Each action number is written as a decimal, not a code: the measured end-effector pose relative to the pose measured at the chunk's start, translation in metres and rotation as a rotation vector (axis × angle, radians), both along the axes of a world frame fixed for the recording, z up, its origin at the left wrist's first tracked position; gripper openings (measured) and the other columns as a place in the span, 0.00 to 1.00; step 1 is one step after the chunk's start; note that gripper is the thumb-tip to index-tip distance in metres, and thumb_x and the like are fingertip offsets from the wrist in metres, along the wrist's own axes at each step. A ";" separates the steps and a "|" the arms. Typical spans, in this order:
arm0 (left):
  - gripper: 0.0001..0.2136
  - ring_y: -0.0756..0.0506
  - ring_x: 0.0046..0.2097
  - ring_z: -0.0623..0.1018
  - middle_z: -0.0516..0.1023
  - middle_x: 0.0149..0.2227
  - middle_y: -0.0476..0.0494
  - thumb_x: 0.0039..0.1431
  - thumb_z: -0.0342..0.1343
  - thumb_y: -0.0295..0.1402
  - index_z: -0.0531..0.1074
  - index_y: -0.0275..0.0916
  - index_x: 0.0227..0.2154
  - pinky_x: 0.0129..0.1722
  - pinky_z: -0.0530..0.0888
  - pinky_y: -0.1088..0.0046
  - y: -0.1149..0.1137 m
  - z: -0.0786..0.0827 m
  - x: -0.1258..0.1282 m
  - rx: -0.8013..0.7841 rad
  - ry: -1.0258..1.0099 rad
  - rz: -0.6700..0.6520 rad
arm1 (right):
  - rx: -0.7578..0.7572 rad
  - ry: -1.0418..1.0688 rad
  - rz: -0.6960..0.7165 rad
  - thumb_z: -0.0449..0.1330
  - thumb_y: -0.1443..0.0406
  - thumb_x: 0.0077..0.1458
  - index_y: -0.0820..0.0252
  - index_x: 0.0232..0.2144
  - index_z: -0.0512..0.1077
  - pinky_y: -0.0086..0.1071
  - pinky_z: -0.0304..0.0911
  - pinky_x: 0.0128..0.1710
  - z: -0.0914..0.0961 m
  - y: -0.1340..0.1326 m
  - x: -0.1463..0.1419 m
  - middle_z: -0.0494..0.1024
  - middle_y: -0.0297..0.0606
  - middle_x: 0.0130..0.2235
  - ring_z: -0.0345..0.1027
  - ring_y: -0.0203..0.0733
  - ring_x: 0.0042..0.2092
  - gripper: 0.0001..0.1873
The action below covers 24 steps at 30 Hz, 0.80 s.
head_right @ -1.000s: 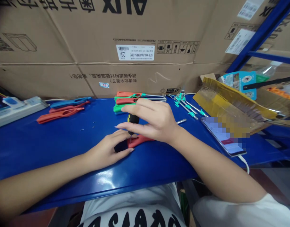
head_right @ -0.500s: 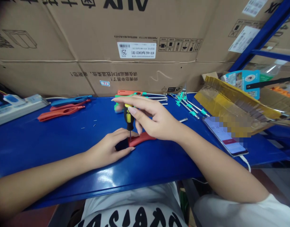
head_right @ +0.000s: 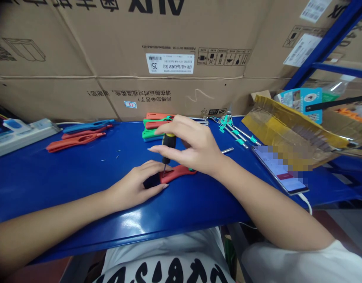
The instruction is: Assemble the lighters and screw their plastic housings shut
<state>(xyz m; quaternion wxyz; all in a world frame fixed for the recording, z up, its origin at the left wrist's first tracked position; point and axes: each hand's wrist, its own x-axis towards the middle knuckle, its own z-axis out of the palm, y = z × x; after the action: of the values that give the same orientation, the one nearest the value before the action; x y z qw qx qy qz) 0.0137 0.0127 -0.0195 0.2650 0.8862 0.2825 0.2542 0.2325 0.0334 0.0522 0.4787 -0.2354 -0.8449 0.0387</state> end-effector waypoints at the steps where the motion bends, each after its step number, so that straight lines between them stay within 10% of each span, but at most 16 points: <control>1: 0.14 0.41 0.54 0.76 0.78 0.52 0.40 0.65 0.58 0.32 0.71 0.41 0.53 0.56 0.73 0.59 0.000 0.000 0.000 -0.004 -0.001 -0.002 | 0.043 -0.016 -0.026 0.64 0.55 0.60 0.58 0.44 0.79 0.33 0.73 0.38 0.000 0.000 0.000 0.79 0.40 0.39 0.73 0.38 0.36 0.16; 7: 0.15 0.41 0.54 0.76 0.78 0.52 0.41 0.65 0.58 0.31 0.70 0.41 0.53 0.56 0.73 0.59 0.000 0.000 0.000 -0.011 0.000 -0.004 | -0.280 -0.048 0.135 0.47 0.62 0.72 0.56 0.61 0.68 0.28 0.71 0.31 -0.002 0.000 -0.003 0.79 0.40 0.48 0.68 0.29 0.27 0.20; 12: 0.15 0.41 0.54 0.76 0.78 0.52 0.41 0.65 0.58 0.31 0.71 0.42 0.53 0.57 0.73 0.58 0.000 0.001 0.001 -0.005 0.006 -0.003 | 0.042 -0.028 -0.031 0.62 0.57 0.63 0.57 0.49 0.77 0.32 0.72 0.42 -0.002 0.000 -0.001 0.81 0.40 0.44 0.75 0.38 0.38 0.16; 17: 0.14 0.41 0.53 0.76 0.78 0.50 0.41 0.66 0.57 0.32 0.71 0.41 0.53 0.55 0.73 0.59 0.000 -0.001 0.000 0.010 0.011 0.001 | -0.237 -0.029 0.172 0.49 0.64 0.71 0.58 0.61 0.69 0.28 0.73 0.35 0.001 -0.005 -0.001 0.80 0.40 0.48 0.74 0.32 0.34 0.20; 24: 0.15 0.41 0.52 0.77 0.78 0.51 0.41 0.65 0.58 0.32 0.71 0.42 0.54 0.54 0.74 0.59 0.000 -0.002 0.000 0.023 -0.003 0.007 | 0.059 -0.082 0.017 0.57 0.57 0.66 0.55 0.52 0.76 0.36 0.74 0.45 0.002 -0.004 0.001 0.79 0.43 0.48 0.75 0.42 0.45 0.17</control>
<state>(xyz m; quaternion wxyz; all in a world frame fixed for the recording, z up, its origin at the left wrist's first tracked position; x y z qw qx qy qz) 0.0135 0.0131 -0.0213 0.2543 0.8878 0.2822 0.2597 0.2331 0.0296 0.0540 0.4501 -0.2156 -0.8665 0.0082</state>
